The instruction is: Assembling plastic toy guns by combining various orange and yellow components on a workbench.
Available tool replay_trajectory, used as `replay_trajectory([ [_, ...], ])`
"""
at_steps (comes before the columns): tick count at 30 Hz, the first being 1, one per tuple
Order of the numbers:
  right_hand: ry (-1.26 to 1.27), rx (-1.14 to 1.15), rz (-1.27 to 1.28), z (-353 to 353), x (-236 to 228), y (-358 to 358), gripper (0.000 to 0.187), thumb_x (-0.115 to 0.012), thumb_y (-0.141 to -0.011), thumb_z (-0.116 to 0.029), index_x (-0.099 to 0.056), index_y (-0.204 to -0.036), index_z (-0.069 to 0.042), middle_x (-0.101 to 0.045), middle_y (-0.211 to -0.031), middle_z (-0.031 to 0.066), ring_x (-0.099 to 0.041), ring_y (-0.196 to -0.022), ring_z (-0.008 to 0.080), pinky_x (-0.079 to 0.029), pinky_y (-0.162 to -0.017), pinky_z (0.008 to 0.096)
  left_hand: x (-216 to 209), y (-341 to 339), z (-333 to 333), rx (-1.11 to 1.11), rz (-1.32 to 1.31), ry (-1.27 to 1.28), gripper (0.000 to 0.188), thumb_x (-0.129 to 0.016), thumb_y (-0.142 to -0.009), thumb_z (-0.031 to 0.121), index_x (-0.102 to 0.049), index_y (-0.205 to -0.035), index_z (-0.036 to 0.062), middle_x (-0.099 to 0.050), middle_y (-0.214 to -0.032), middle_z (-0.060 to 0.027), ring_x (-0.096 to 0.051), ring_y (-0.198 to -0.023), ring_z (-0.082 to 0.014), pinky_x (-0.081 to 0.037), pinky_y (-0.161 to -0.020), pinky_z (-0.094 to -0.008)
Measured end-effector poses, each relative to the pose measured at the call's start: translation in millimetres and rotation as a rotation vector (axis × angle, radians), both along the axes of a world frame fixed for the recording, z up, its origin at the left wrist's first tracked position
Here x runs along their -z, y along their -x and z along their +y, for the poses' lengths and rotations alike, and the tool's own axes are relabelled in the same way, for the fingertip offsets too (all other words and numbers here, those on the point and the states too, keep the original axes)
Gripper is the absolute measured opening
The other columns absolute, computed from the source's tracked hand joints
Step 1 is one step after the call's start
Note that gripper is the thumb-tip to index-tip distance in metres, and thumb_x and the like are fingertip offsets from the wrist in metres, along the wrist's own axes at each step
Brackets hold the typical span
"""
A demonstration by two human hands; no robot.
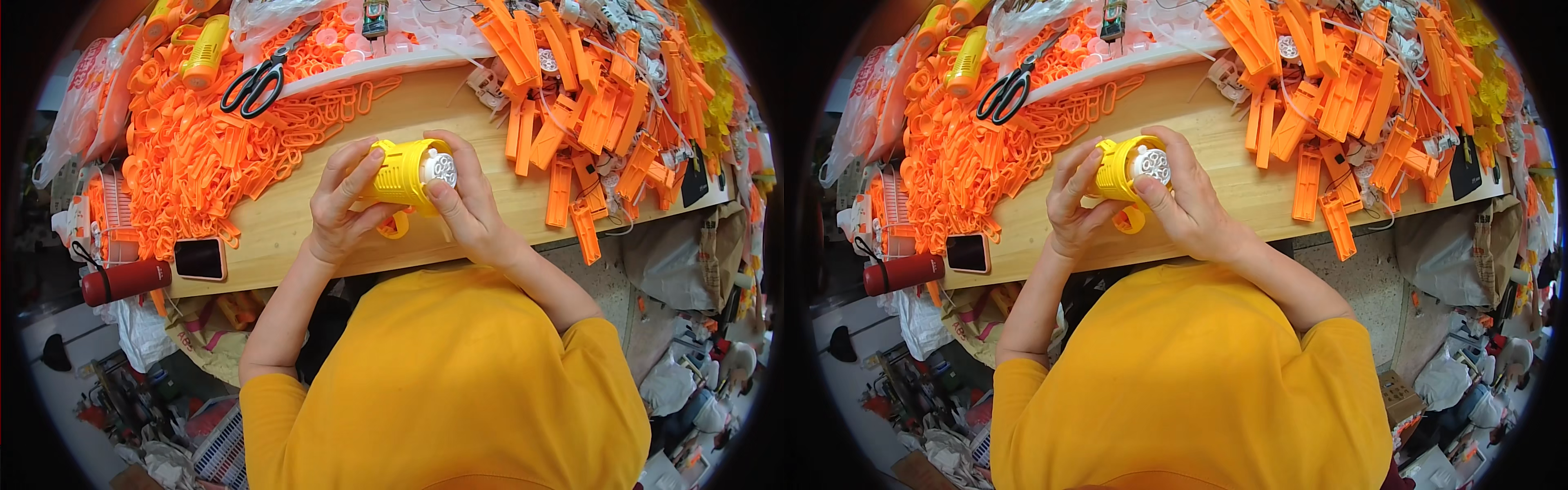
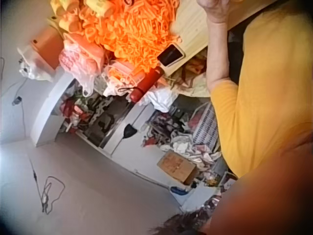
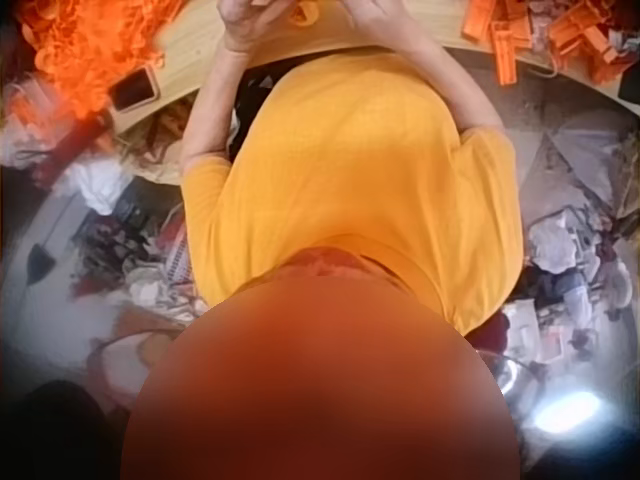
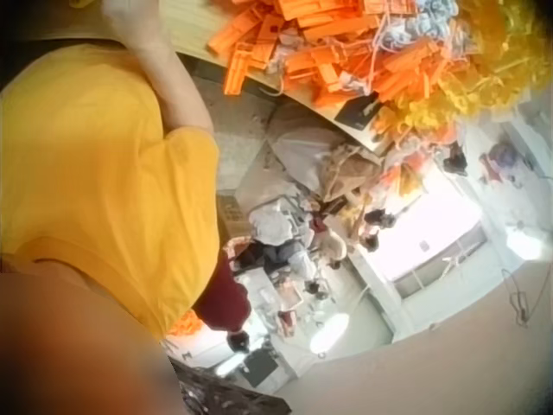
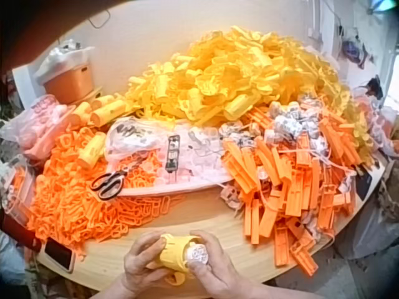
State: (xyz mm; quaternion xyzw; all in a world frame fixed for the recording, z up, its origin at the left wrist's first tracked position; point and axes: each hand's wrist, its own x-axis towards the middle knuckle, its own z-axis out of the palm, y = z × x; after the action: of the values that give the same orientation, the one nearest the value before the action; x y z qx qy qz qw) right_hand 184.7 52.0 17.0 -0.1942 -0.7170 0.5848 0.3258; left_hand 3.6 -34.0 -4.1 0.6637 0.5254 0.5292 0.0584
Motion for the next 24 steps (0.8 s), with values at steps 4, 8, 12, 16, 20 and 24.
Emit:
replay_trajectory([
  [4, -0.143, 0.118, -0.034, -4, -6, 3, 0.055, -0.065, -0.087, -0.024, -0.038, -0.13, -0.001, -0.054, -0.108, 0.011, -0.054, -0.097, 0.0157, -0.045, -0.083, 0.0286, 2, -5, 2, -0.036, 0.058, -0.028, 0.064, -0.082, -0.064, 0.01, -0.058, -0.124, 0.0092, -0.053, -0.121, -0.0147, -0.055, -0.108, -0.0325, -0.048, -0.091, -0.0398],
  [8, -0.192, 0.289, -0.039, -4, -4, 8, 0.057, -0.075, -0.078, -0.015, -0.043, -0.124, -0.002, -0.057, -0.105, 0.0095, -0.058, -0.092, 0.0154, -0.049, -0.08, 0.0285, -4, -20, 5, -0.104, 0.18, -0.096, 0.063, -0.081, -0.061, 0.008, -0.06, -0.121, 0.0098, -0.053, -0.12, -0.0145, -0.054, -0.106, -0.0342, -0.047, -0.089, -0.0414],
  [12, 0.226, 0.221, 0.108, 3, 9, -2, 0.058, -0.078, -0.073, -0.01, -0.045, -0.12, -0.003, -0.058, -0.108, 0.0094, -0.06, -0.095, 0.0155, -0.051, -0.083, 0.03, -18, -22, 8, -0.084, 0.262, -0.062, 0.055, -0.076, -0.074, 0.022, -0.058, -0.123, 0.0079, -0.053, -0.119, -0.015, -0.053, -0.106, -0.033, -0.044, -0.092, -0.0383],
  [16, 0.152, 0.108, 0.303, 4, 16, -5, 0.062, -0.075, -0.076, -0.012, -0.039, -0.125, -0.003, -0.055, -0.117, 0.0133, -0.057, -0.104, 0.0187, -0.048, -0.091, 0.0323, -15, -29, 5, -0.184, -0.316, -0.059, 0.044, -0.059, -0.091, 0.034, -0.056, -0.121, 0.0011, -0.054, -0.118, -0.0144, -0.055, -0.103, -0.0256, -0.043, -0.092, -0.033],
  [20, 0.049, 0.07, 0.326, 3, 20, -5, 0.066, -0.076, -0.075, -0.018, -0.037, -0.125, -0.002, -0.053, -0.12, 0.0169, -0.055, -0.109, 0.0222, -0.045, -0.094, 0.0355, -21, -32, 8, -0.086, -1.04, 0.276, 0.047, -0.037, -0.101, 0.04, -0.058, -0.104, -0.0019, -0.061, -0.097, -0.0092, -0.058, -0.086, -0.0128, -0.047, -0.078, -0.0261],
  [24, -0.212, 0.039, 0.3, 4, 18, -6, 0.065, -0.076, -0.075, -0.019, -0.037, -0.123, 0.0, -0.053, -0.117, 0.0181, -0.054, -0.109, 0.0251, -0.045, -0.094, 0.0378, -18, -30, 8, -0.104, -0.912, 0.166, 0.04, -0.034, -0.101, 0.031, -0.057, -0.093, -0.0014, -0.06, -0.088, -0.0108, -0.057, -0.08, -0.0154, -0.046, -0.075, -0.0276],
])
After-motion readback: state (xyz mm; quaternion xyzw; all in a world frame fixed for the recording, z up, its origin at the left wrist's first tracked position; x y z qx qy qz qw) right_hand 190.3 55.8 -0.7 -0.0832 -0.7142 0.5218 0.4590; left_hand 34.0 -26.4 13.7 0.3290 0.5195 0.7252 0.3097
